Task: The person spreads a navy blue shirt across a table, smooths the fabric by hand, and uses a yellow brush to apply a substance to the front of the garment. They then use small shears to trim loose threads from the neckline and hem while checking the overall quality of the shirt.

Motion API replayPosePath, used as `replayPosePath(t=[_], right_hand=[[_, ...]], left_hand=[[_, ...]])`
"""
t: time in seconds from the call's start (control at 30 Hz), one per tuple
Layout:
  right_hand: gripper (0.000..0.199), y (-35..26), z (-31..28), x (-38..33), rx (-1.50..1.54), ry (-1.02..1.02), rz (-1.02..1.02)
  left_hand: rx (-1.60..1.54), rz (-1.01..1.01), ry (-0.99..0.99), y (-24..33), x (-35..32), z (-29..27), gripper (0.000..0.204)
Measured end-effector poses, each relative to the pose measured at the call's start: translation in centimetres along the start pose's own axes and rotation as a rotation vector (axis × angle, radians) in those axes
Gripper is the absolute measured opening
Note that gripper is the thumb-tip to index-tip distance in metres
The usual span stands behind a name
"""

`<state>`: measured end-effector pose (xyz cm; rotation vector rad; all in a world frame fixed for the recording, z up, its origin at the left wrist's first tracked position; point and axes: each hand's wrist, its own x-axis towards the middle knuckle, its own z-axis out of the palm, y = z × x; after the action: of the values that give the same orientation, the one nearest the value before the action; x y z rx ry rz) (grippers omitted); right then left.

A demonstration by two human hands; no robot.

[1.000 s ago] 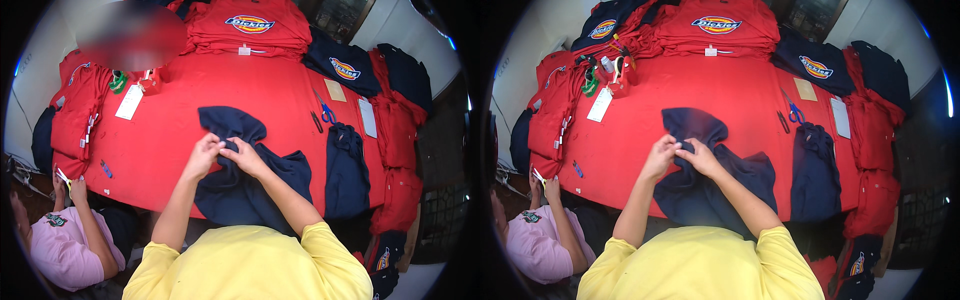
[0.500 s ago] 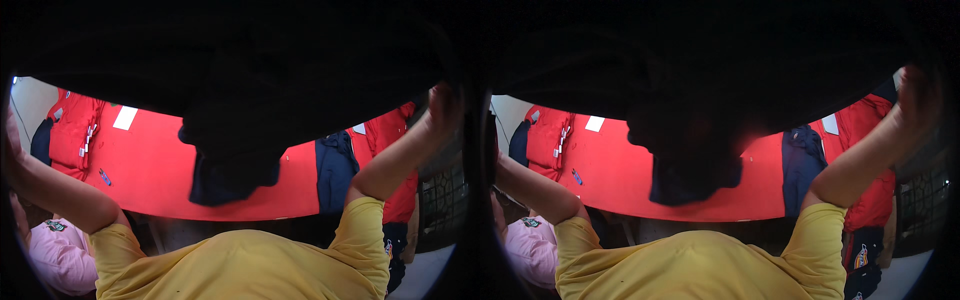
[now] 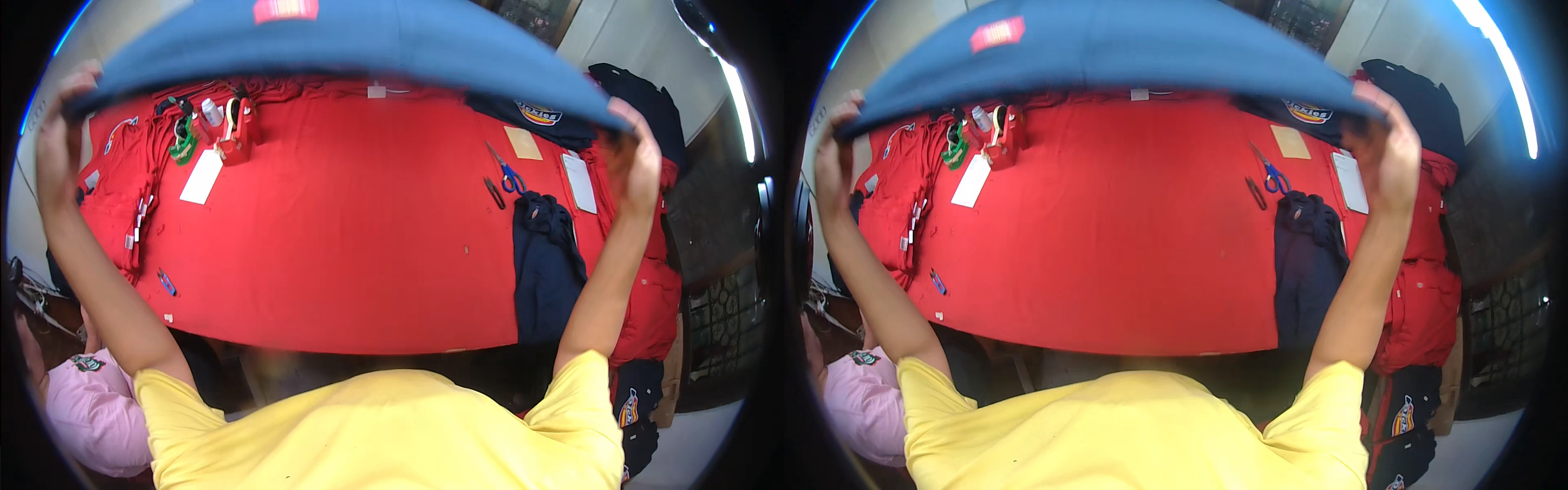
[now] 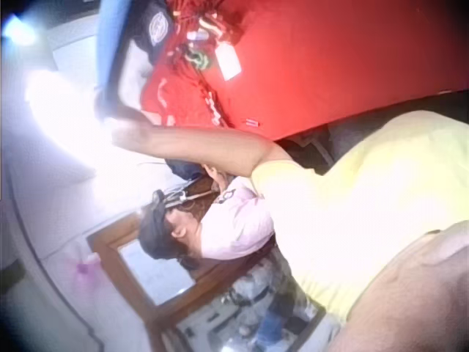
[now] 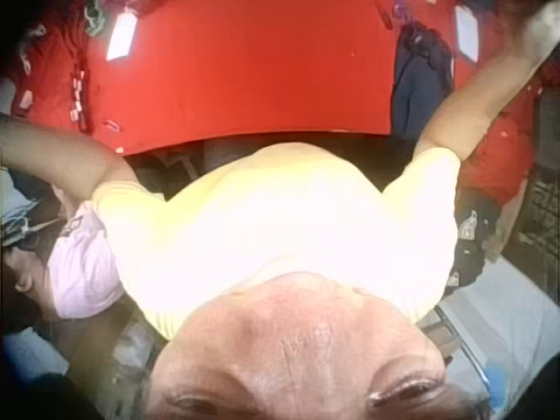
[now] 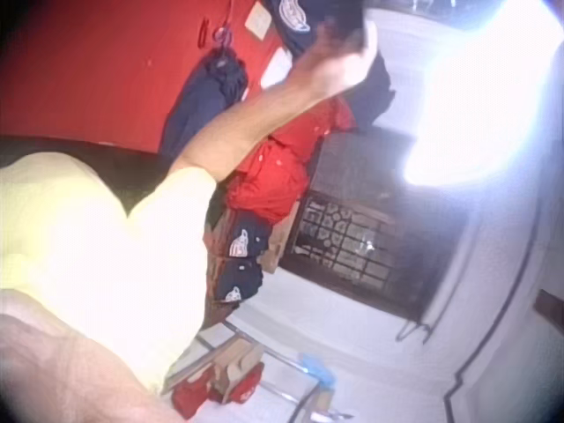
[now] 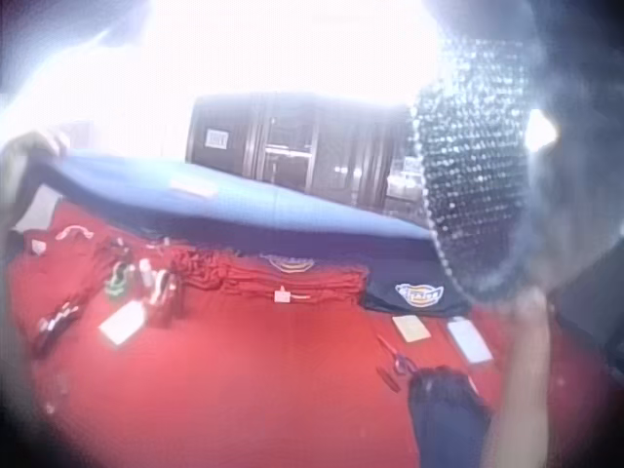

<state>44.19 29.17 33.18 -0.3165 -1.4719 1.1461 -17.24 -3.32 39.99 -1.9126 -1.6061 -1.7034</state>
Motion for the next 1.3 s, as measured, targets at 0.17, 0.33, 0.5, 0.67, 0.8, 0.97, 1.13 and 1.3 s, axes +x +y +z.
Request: replayPosePath(t=[0.17,0.33,0.5,0.67,0.8,0.97,1.13,1.3], right_hand=[[0.036,9.2,-4.4,-13.8,-0.046,0.017,0.448],[0.038,15.9,-5.1,-22.9,-0.138,-0.008,0.863],[0.030,12.5,-3.4,-22.7,-0.671,-0.364,1.057],[0.028,17.2,6.1,-21.8,-0.912,-0.298,0.449],[0.036,23.2,15.2,-25.6,-1.131,-0.503,-0.009],[0.042,25.1,14.4,-26.1,-1.220,-0.499,0.044],[0.044,24.6,14.1,-26.1,-1.204,-0.509,0.067],[0.046,20.3,13.8,-30.1,-1.169,-0.562,0.127]], left_hand=[[-0.060,-0.371,-0.240,-3.6,-14.5,11.0,0.023],[-0.060,-0.745,-0.400,-6.7,-28.4,15.9,0.037],[0.440,-0.776,-0.749,-1.5,-29.6,19.5,0.021],[0.352,-0.409,-0.433,0.0,-28.6,30.9,0.023],[0.600,-0.229,-0.544,-2.2,-30.3,39.5,0.044],[0.649,-0.286,-0.550,-2.9,-30.2,39.3,0.045],[0.597,-0.288,-0.541,-3.5,-30.5,38.9,0.047],[0.585,-0.346,-0.638,1.4,-33.8,36.8,0.052]])
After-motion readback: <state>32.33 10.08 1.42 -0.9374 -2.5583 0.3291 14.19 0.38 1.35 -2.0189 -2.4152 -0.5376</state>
